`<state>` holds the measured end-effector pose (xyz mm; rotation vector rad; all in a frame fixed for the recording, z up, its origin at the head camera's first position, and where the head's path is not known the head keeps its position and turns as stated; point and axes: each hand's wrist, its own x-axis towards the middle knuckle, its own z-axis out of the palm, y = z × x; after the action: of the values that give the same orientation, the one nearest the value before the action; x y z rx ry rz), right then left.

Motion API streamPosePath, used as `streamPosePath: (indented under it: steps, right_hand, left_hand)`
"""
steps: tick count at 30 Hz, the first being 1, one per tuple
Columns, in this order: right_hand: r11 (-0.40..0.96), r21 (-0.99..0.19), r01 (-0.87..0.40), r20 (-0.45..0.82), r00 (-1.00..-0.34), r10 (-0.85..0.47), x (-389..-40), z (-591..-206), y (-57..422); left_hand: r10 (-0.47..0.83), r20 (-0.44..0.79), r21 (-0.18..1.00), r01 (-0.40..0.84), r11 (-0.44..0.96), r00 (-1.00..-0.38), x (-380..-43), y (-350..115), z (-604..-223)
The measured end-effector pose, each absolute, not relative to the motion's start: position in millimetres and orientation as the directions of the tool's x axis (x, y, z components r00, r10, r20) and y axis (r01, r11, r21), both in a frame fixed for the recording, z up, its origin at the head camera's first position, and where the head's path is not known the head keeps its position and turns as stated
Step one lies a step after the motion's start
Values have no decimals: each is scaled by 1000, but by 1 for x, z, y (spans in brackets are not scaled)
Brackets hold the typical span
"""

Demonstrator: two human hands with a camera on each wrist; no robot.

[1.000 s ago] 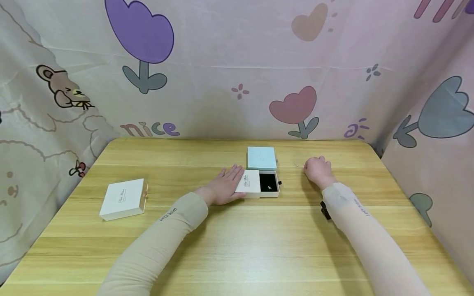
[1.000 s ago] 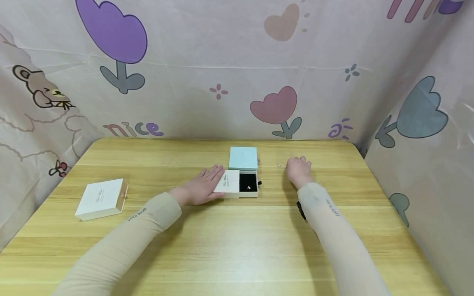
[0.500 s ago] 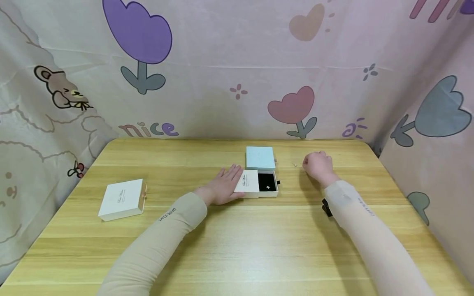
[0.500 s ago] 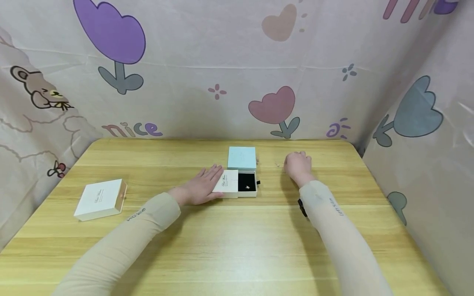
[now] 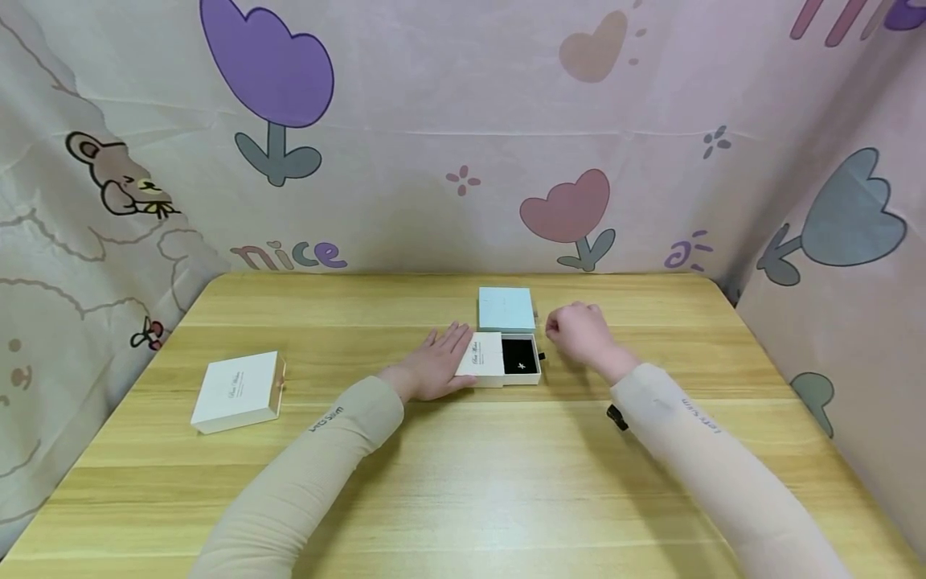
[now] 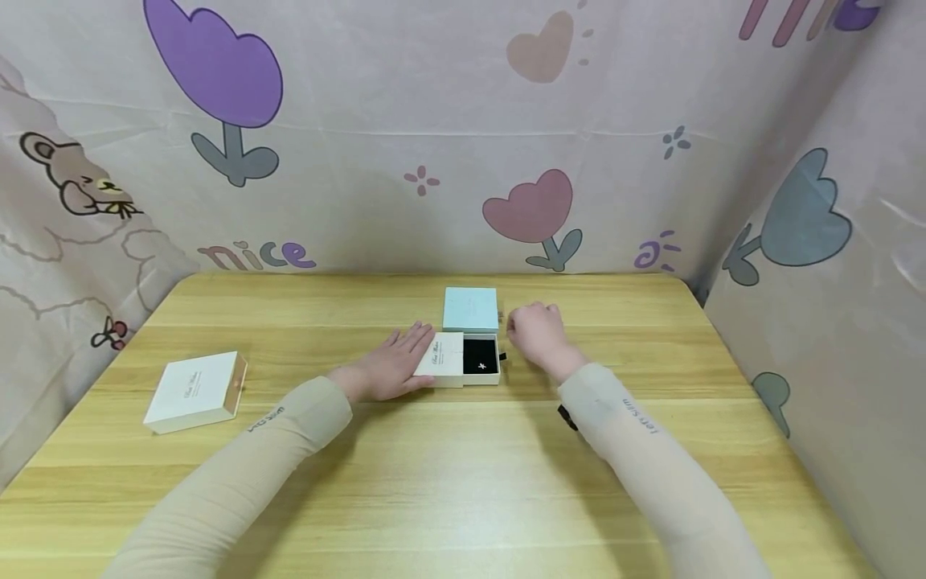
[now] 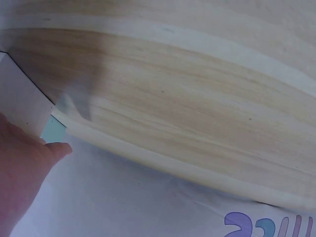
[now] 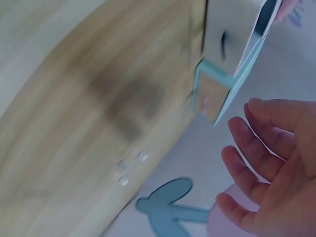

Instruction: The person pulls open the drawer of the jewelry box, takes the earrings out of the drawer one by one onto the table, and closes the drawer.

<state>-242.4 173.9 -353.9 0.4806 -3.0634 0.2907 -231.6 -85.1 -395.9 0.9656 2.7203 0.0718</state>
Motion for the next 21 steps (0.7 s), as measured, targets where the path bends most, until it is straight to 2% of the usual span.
streamPosePath:
  steps: [10, 15, 21]
  right_hand:
    - [900, -137, -414, -18, -907, -420, -229, -362, 147]
    - [897, -82, -435, -27, -898, -438, -226, -370, 142]
    - [894, -74, -442, -15, -896, -445, -223, -373, 138]
  left_hand:
    - [629, -225, 132, 617, 776, -744, -231, -86, -395]
    - [630, -220, 131, 617, 776, -745, -232, -86, -395]
    - [631, -219, 127, 620, 775, -744, -233, -86, -396]
